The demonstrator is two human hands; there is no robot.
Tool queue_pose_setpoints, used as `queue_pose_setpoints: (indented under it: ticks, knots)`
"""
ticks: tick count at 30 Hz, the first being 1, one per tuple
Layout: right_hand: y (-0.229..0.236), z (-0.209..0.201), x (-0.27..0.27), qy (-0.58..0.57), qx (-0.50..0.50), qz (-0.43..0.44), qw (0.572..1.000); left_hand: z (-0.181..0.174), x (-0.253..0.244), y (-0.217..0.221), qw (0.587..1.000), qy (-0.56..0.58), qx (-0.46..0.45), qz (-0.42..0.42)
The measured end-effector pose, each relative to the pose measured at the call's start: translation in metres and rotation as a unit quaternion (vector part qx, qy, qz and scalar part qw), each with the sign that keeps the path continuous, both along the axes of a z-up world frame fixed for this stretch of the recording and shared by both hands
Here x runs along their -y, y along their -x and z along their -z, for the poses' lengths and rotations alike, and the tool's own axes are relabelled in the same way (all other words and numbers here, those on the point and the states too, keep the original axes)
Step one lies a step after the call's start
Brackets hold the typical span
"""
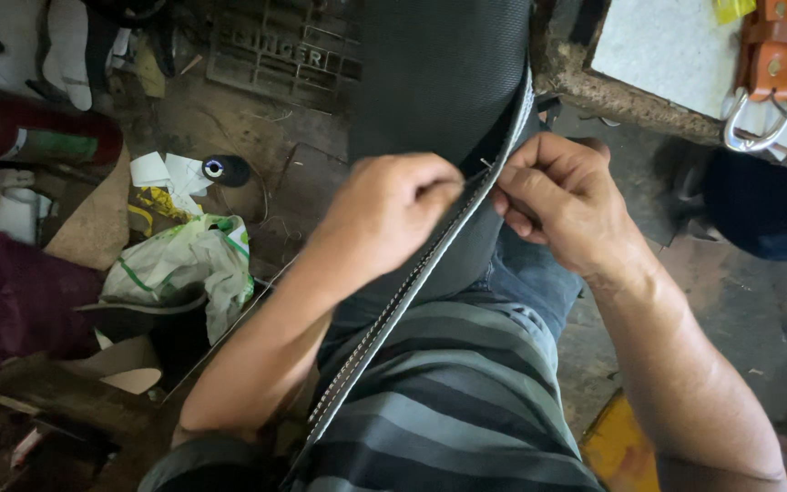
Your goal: The person is hand-sewing a black strap using a needle and white thread. They repeatedly push the needle through the strap and pull the thread to create stitches along the edge.
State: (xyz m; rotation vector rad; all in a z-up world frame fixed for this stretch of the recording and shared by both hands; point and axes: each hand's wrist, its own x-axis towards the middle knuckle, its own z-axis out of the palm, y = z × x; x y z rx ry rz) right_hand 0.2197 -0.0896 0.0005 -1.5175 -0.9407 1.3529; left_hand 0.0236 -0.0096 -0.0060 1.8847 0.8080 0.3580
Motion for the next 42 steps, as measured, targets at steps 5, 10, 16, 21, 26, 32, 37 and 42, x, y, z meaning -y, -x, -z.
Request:
queue_pose_setpoints:
  ticks: [5,10,16,21,26,32,37,42]
  knots:
    - [-0.013,-0.004,-0.002,0.014,-0.021,-0.067,0.997,-0.021,-0.018,0.026,0.959,0.211,0.191,-0.004]
    - [-0.015,0.006,-0.001,0.031,-0.079,-0.054,0.995,-0.007,-0.019,0.015,0.860,0.409,0.305,-0.003]
    - [-0.005,0.000,0.000,0.042,-0.087,-0.030,0.995,-0.002,-0.010,-0.014,0.969,-0.166,0.165,-0.077]
    - [0.000,0.005,0.003,0.024,-0.128,0.021,0.991,-0.008,-0.011,-0.012,0.968,-0.165,0.184,0.047]
    - [0.006,0.001,0.004,0.040,-0.127,0.052,0.990,-0.011,-0.013,-0.003,0.959,-0.242,0.142,0.046]
    - [0.022,0.013,0.013,0.049,-0.148,0.155,0.976,-0.013,-0.010,-0.012,0.948,-0.259,0.171,0.063]
    - [0.036,0.029,0.026,-0.040,0.054,0.204,0.977,-0.022,-0.014,-0.014,0.958,-0.246,0.126,0.080]
    - [0.033,0.024,0.025,-0.144,0.064,0.208,0.965,-0.041,-0.022,-0.016,0.994,-0.076,-0.017,0.080]
